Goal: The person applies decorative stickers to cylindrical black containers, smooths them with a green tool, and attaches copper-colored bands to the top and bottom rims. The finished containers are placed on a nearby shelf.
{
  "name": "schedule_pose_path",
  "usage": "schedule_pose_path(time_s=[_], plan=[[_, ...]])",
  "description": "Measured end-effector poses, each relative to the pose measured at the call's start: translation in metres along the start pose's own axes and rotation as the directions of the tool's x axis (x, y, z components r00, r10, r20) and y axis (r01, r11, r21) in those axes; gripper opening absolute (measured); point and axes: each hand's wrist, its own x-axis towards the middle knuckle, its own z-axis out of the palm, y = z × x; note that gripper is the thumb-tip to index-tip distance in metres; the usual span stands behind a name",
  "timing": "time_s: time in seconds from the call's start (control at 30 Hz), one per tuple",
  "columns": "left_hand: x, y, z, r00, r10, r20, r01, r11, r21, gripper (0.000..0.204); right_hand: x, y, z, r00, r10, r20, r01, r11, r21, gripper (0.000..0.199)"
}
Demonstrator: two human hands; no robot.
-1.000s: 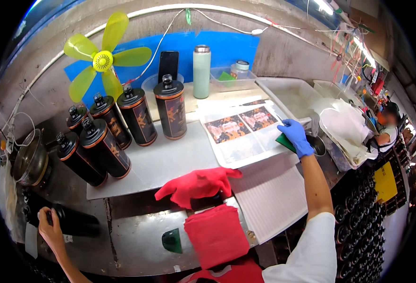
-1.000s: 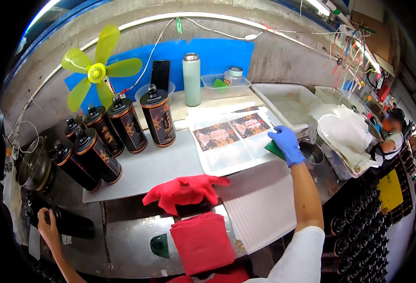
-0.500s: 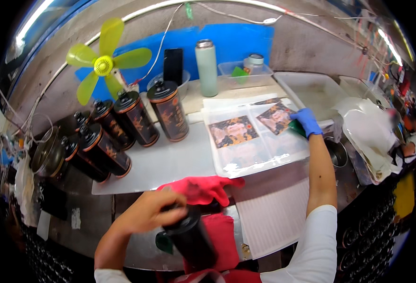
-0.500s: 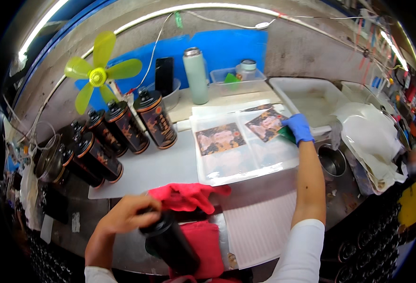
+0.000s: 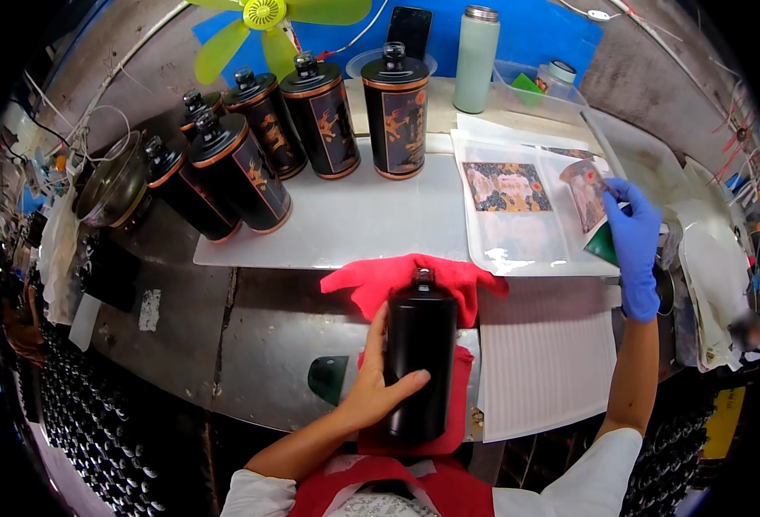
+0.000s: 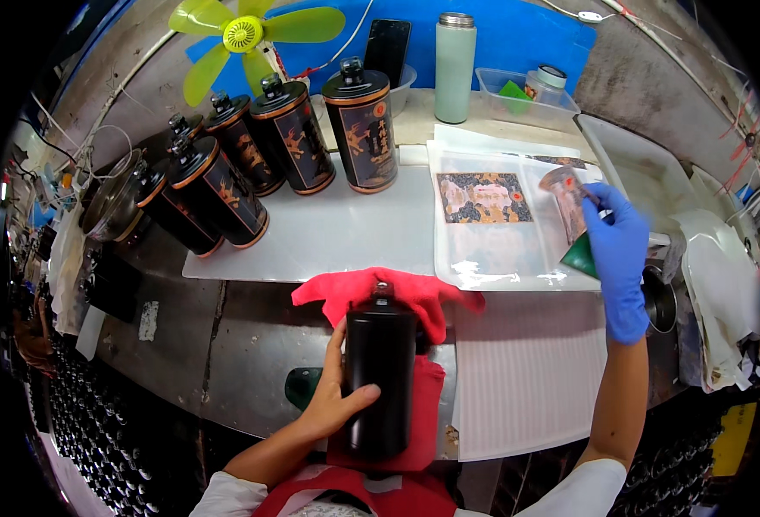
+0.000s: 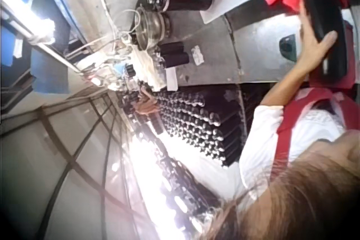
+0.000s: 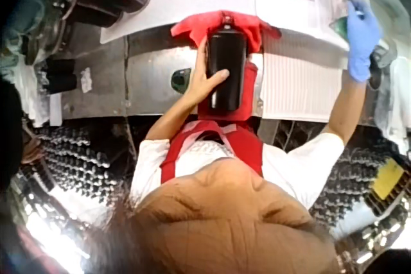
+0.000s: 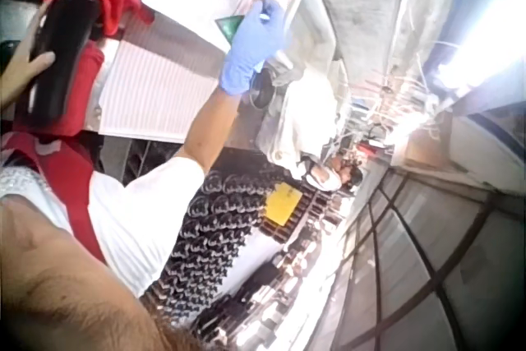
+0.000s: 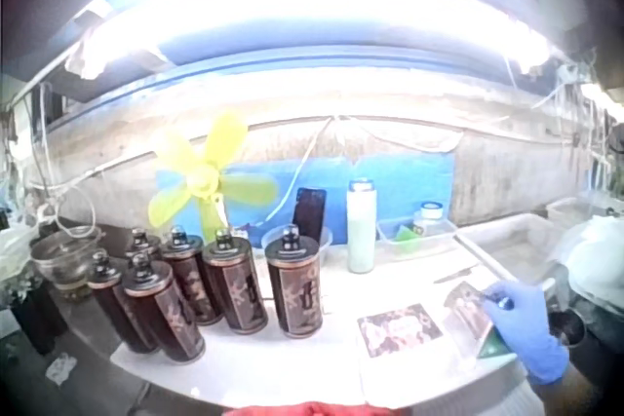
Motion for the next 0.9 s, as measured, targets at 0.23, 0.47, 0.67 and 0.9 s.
schedule_pose_path(time_s=[0.23,0.47,0.67,0.9], plan=[[0.007,-0.010,-0.010,0.997,0.011,0.071,-0.005,0.997,-0.083,0.094,-0.076,-0.114,-0.026,0.932,0.086,0.353,-0.094,0.996,0.005,0.020],[-0.022,0.012,-0.028,0.909,0.417,0.009,-0.407,0.882,0.238,0.049,-0.125,-0.186,-0.064,0.633,0.076,0.770,-0.483,0.816,0.317,0.022],[-0.040,0.018,-0.032,0.973,0.160,0.165,-0.115,0.961,-0.250,0.070,-0.140,-0.185,-0.010,0.505,0.252,0.825,-0.708,0.667,0.230,0.029],[0.005,0.018,-0.023,0.976,0.088,-0.199,-0.119,0.982,-0.147,0.018,-0.141,-0.129,0.045,0.546,0.291,0.785,-0.760,0.566,0.319,0.034]])
